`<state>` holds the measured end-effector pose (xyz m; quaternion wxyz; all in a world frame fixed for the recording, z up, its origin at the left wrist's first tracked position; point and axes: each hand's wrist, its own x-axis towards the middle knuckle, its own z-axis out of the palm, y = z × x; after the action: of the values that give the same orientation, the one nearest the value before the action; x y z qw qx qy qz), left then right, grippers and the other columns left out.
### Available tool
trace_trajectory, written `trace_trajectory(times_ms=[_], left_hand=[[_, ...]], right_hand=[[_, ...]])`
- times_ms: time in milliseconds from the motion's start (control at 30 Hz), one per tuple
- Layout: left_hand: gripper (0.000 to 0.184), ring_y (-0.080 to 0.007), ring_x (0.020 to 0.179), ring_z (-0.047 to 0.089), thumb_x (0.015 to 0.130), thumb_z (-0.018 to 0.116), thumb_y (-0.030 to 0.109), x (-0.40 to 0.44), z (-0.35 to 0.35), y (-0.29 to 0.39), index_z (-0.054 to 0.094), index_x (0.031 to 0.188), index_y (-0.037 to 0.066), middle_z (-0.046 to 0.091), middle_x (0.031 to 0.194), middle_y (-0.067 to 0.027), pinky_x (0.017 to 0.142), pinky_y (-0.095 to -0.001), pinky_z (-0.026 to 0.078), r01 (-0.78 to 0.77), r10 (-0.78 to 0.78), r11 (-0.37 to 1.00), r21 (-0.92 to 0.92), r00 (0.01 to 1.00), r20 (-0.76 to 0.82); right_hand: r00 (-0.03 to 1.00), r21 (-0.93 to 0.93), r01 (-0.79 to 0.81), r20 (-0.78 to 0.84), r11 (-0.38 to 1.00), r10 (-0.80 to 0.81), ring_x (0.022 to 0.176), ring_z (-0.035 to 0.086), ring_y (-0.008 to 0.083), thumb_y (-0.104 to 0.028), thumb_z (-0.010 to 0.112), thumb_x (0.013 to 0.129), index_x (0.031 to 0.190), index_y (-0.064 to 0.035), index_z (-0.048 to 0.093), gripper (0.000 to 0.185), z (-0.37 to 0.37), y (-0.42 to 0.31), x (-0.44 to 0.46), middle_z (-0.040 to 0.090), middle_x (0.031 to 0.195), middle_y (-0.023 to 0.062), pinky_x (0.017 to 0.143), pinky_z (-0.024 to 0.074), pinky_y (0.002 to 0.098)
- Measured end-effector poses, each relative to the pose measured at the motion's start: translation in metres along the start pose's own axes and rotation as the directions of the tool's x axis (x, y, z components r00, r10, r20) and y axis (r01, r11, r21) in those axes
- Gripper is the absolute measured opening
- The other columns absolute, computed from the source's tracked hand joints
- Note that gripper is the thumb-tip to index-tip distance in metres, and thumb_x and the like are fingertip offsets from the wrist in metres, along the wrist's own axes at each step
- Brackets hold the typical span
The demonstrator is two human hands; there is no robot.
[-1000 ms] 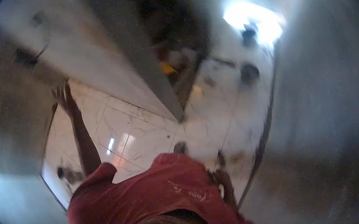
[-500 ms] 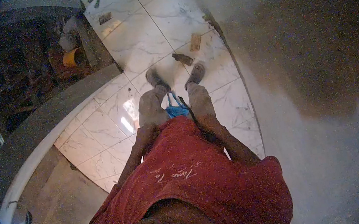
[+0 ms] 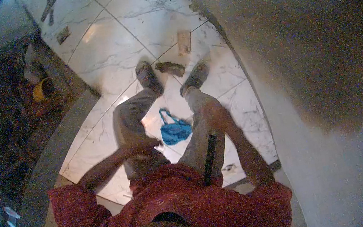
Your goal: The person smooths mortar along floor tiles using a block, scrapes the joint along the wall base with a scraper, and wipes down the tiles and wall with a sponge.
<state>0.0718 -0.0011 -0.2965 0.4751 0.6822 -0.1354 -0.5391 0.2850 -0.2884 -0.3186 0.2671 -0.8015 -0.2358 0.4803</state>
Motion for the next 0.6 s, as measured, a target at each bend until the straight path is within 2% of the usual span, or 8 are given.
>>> trace_trajectory(times_ms=[100, 167, 200, 233, 267, 333, 467, 600], left_hand=[[0.04, -0.0335, 0.091, 0.06, 0.082, 0.058, 0.042, 0.122, -0.135, -0.057, 0.058, 0.105, 0.009, 0.062, 0.096, -0.0191, 0.076, -0.0435, 0.048, 0.344, -0.316, 0.933, 0.108, 0.925, -0.212], [0.044, -0.0351, 0.1, 0.055, 0.08, 0.061, 0.039, 0.227, -0.154, -0.139, 0.054, 0.106, 0.005, 0.056, 0.105, -0.0213, 0.083, -0.0437, 0.044, 0.055, -0.149, 0.987, -0.149, 0.643, -0.751], [0.064, -0.0383, 0.113, 0.046, 0.077, 0.062, 0.044, 0.261, -0.18, -0.136, 0.042, 0.125, 0.007, 0.047, 0.121, -0.0236, 0.089, -0.0465, 0.039, 0.145, -0.414, 0.895, -0.421, 0.618, -0.668], [0.064, -0.0383, 0.113, 0.046, 0.077, 0.062, 0.044, 0.31, -0.177, -0.169, 0.042, 0.125, 0.007, 0.047, 0.121, -0.0236, 0.089, -0.0465, 0.039, 0.126, -0.393, 0.904, -0.409, 0.627, -0.673], [0.075, -0.0406, 0.118, 0.039, 0.076, 0.063, 0.047, 0.371, -0.158, -0.215, 0.032, 0.132, 0.01, 0.04, 0.127, -0.0252, 0.093, -0.0503, 0.035, 0.149, -0.238, 0.97, -0.19, 0.453, -0.859], [0.096, -0.0448, 0.131, 0.015, 0.072, 0.065, 0.053, 0.407, -0.184, -0.18, 0.012, 0.143, 0.016, 0.016, 0.143, -0.0254, 0.098, -0.0612, 0.02, 0.2, -0.475, 0.879, -0.432, 0.318, -0.821], [0.087, -0.0404, 0.133, 0.01, 0.074, 0.067, 0.043, 0.46, -0.161, -0.201, 0.02, 0.142, 0.017, 0.01, 0.146, -0.0217, 0.1, -0.0602, 0.015, 0.489, -0.396, 0.824, -0.286, 0.137, -0.908], [0.082, -0.0393, 0.131, 0.016, 0.072, 0.065, 0.025, 0.453, -0.159, -0.222, 0.022, 0.141, 0.014, 0.019, 0.143, -0.0217, 0.104, -0.0543, 0.012, 0.355, -0.246, 0.916, -0.187, 0.128, -0.961]], right_hand=[[0.959, 0.04, -0.026, -0.282, 0.999, 0.036, 0.091, 0.058, 0.0342, -0.022, 0.05, 0.088, 0.105, -0.0057, 0.059, 0.025, -0.036, 0.026, 0.169, 0.06, 0.1, 0.0169, 0.081, 0.0473, 0.04], [0.977, -0.14, -0.004, -0.21, 0.99, -0.025, 0.095, 0.057, 0.032, -0.022, 0.052, 0.086, 0.104, -0.0071, 0.06, 0.025, -0.024, 0.074, 0.24, 0.059, 0.104, 0.017, 0.084, 0.0462, 0.0389], [0.98, -0.162, 0.124, -0.137, 0.979, -0.147, 0.096, 0.057, 0.0329, -0.022, 0.053, 0.086, 0.107, -0.0044, 0.056, 0.028, -0.028, 0.063, 0.252, 0.059, 0.104, 0.0179, 0.085, 0.0451, 0.0386], [0.971, -0.122, 0.229, -0.046, 0.966, -0.236, 0.098, 0.056, 0.0331, -0.022, 0.055, 0.085, 0.109, -0.0038, 0.055, 0.03, -0.034, 0.046, 0.25, 0.058, 0.105, 0.018, 0.085, 0.0442, 0.0385], [0.946, -0.064, 0.324, 0.047, 0.944, -0.322, 0.099, 0.056, 0.0334, -0.023, 0.056, 0.085, 0.112, -0.0032, 0.053, 0.033, -0.04, 0.027, 0.248, 0.058, 0.106, 0.0181, 0.086, 0.0433, 0.0385], [0.897, -0.037, 0.425, 0.149, 0.905, -0.415, 0.101, 0.054, 0.0334, -0.026, 0.059, 0.084, 0.116, -0.0062, 0.053, 0.038, -0.051, 0.008, 0.227, 0.056, 0.111, 0.0164, 0.088, 0.0425, 0.0396], [0.754, -0.191, 0.657, 0.176, 0.729, -0.633, 0.094, 0.057, 0.0306, -0.022, 0.06, 0.081, 0.113, -0.0078, 0.054, 0.035, -0.041, 0.001, 0.198, 0.057, 0.105, 0.0126, 0.084, 0.0447, 0.0398], [0.692, -0.178, 0.719, 0.279, 0.672, -0.666, 0.091, 0.058, 0.0268, -0.018, 0.06, 0.079, 0.11, -0.0066, 0.054, 0.034, -0.029, -0.017, 0.189, 0.058, 0.102, 0.011, 0.081, 0.0463, 0.0394]])
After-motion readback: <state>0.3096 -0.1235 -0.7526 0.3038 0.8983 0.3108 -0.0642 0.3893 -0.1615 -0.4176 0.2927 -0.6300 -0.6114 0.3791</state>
